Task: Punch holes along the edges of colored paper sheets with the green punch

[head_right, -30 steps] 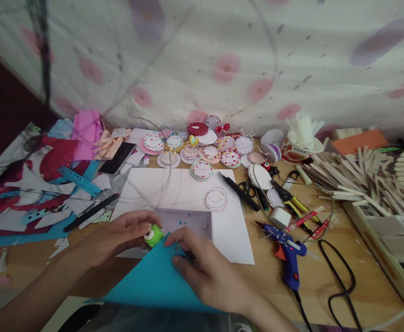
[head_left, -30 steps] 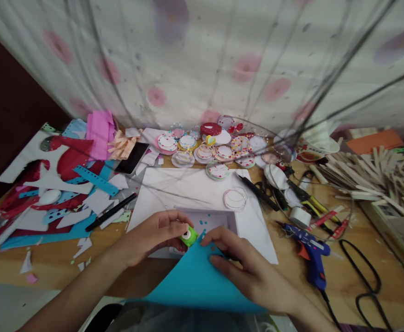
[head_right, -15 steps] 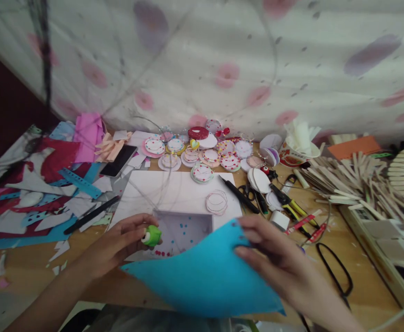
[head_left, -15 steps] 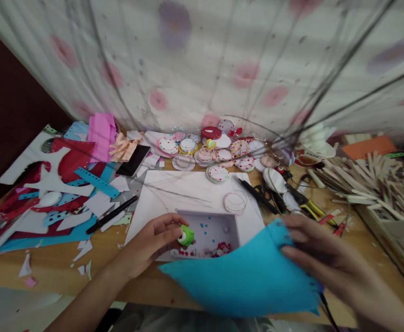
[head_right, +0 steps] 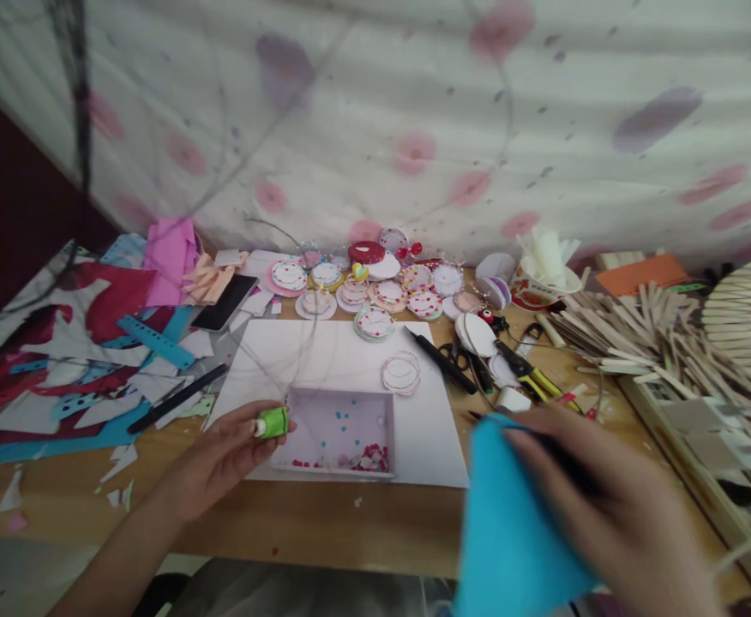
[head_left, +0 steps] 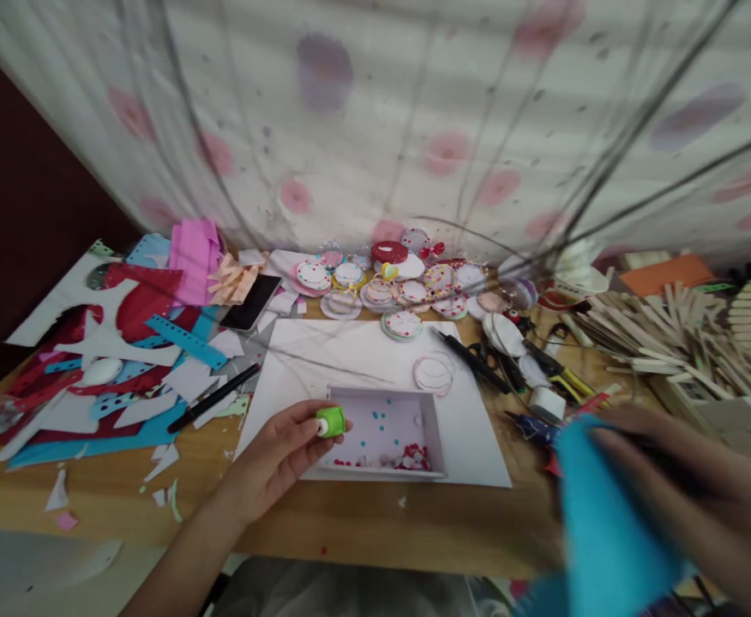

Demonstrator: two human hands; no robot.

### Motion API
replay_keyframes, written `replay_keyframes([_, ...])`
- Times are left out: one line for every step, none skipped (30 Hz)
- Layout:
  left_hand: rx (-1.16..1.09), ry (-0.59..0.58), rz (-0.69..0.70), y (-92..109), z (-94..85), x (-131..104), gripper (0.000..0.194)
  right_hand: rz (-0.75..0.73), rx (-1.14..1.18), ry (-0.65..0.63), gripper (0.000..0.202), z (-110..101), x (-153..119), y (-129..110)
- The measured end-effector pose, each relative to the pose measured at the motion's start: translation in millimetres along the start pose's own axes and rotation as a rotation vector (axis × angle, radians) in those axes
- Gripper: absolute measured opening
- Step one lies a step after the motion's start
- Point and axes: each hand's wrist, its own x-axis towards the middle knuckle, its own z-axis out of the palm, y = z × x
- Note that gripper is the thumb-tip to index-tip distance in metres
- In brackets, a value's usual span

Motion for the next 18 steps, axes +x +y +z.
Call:
replay_keyframes([0.012,-0.009,0.015,1.1,1.7,0.8,0.026,-0.071,-0.031,-0.108,0.012,16.1,8.8,-12.3])
replay_keyframes([0.027,-0.017,0.035,2.2,3.5,2.0,0.027,-0.183,-0.03,-0.186,0.01,33.3,15.7,-21.9])
replay_keyframes([0.051,-0.021,0.057,3.3,5.3,3.5,0.029,-0.289,-0.038,-0.244,0.011,50.7,21.1,-29.3])
replay_keyframes([0.087,-0.019,0.081,4.3,7.0,5.2,0.03,-0.373,-0.065,-0.264,0.013,67.4,25.3,-35.0])
replay_keyframes([0.138,-0.009,0.111,5.2,8.5,7.1,0.031,-0.434,-0.098,-0.271,0.015,82.7,28.7,-39.6])
replay_keyframes([0.201,0.009,0.144,5.9,9.8,9.1,0.031,-0.483,-0.119,-0.278,0.015,95.6,31.7,-43.1])
replay_keyframes([0.271,0.032,0.173,6.5,11.1,11.0,0.031,-0.508,-0.141,-0.279,0.016,105.7,34.6,-45.8])
replay_keyframes([0.338,0.055,0.199,7.0,12.3,12.9,0.03,-0.517,-0.163,-0.277,0.017,112.9,37.6,-47.7])
replay_keyframes([0.392,0.077,0.222,7.5,13.6,14.5,0.03,-0.522,-0.183,-0.27,0.017,117.3,40.7,-48.8])
replay_keyframes([0.429,0.095,0.239,8.0,15.1,15.9,0.029,-0.522,-0.203,-0.259,0.017,119.4,43.9,-49.4])
replay_keyframes([0.456,0.108,0.251,8.3,16.7,17.1,0.028,-0.523,-0.22,-0.246,0.017,119.8,46.9,-49.4])
replay_keyframes([0.475,0.114,0.263,8.4,18.5,18.0,0.028,-0.525,-0.229,-0.236,0.017,118.9,49.5,-49.2])
replay_keyframes([0.488,0.112,0.282,8.2,20.4,18.6,0.028,-0.526,-0.23,-0.23,0.017,117.4,51.3,-48.9])
replay_keyframes([0.499,0.102,0.301,7.7,22.3,18.9,0.029,-0.524,-0.224,-0.234,0.016,115.7,52.1,-48.8])
replay_keyframes([0.509,0.087,0.317,6.7,24.0,18.8,0.029,-0.52,-0.209,-0.242,0.016,114.0,51.7,-49.0])
replay_keyframes([0.521,0.069,0.33,5.4,25.4,18.3,0.029,-0.513,-0.191,-0.254,0.015,112.5,50.4,-49.5])
replay_keyframes([0.531,0.05,0.336,3.8,26.6,17.5,0.029,-0.504,-0.173,-0.265,0.015,111.1,48.2,-50.3])
replay_keyframes([0.541,0.034,0.337,2.1,27.4,16.3,0.029,-0.493,-0.158,-0.277,0.014,109.9,45.4,-51.4])
